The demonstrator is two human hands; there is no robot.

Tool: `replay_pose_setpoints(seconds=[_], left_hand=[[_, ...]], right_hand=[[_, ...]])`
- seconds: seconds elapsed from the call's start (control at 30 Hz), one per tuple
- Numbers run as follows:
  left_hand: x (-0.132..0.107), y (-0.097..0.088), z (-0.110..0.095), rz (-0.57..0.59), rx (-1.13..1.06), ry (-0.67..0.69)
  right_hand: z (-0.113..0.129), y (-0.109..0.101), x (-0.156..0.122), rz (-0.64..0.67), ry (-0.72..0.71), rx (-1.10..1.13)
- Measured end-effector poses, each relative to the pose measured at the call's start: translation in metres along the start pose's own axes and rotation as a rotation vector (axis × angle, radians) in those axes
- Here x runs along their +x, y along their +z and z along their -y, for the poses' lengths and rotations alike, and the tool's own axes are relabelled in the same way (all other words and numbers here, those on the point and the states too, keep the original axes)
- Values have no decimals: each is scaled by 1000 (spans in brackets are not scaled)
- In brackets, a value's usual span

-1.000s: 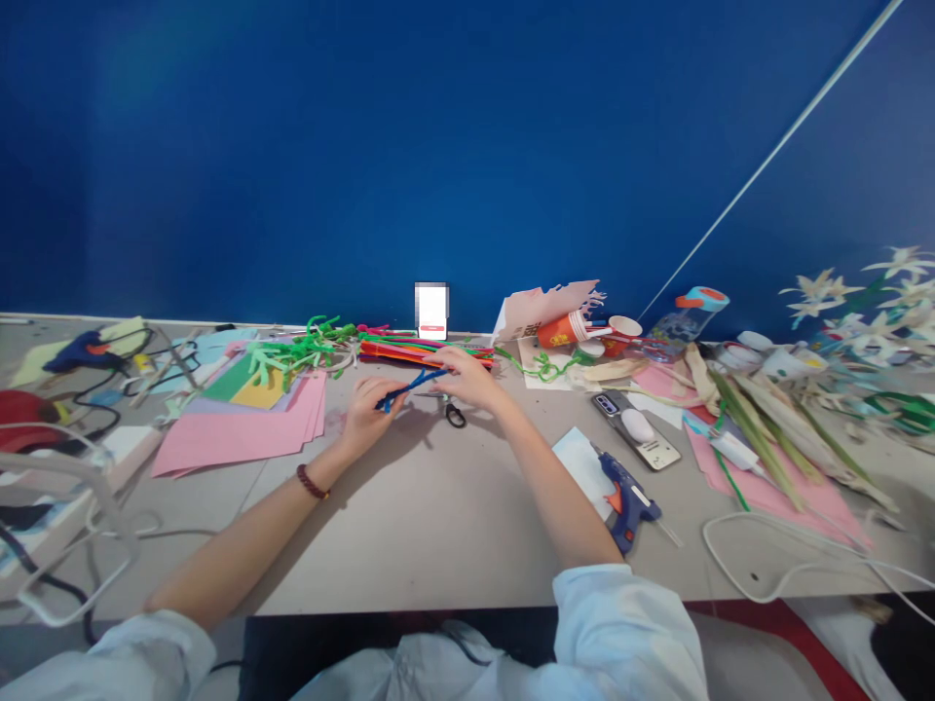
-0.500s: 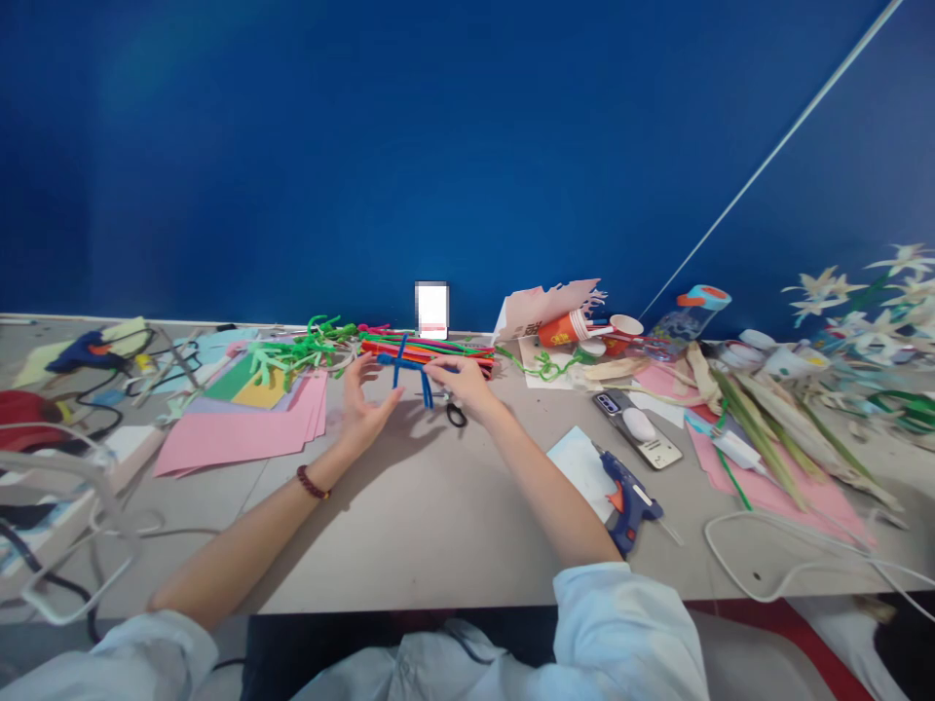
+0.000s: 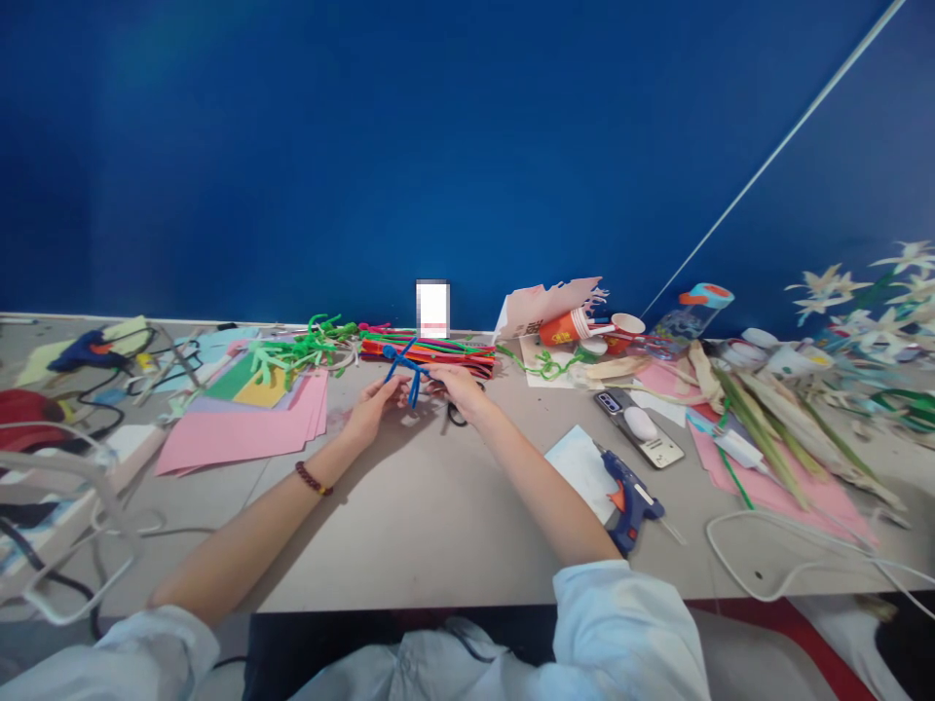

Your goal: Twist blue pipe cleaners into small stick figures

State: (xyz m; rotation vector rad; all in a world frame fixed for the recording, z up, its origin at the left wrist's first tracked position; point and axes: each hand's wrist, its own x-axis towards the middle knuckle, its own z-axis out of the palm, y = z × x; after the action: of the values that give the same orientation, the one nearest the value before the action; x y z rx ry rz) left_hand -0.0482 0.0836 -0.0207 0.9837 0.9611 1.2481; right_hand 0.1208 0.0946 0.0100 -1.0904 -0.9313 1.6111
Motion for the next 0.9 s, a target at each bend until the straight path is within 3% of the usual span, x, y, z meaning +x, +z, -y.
replay_pose_setpoints(seconds=[0.43, 0.9], left_hand=[[-1, 0, 2, 47, -90, -109], [-3, -2, 7, 3, 85, -4]], right_hand=[[-3, 3, -7, 268, -112, -139], [-12, 0, -1, 181, -72, -218]])
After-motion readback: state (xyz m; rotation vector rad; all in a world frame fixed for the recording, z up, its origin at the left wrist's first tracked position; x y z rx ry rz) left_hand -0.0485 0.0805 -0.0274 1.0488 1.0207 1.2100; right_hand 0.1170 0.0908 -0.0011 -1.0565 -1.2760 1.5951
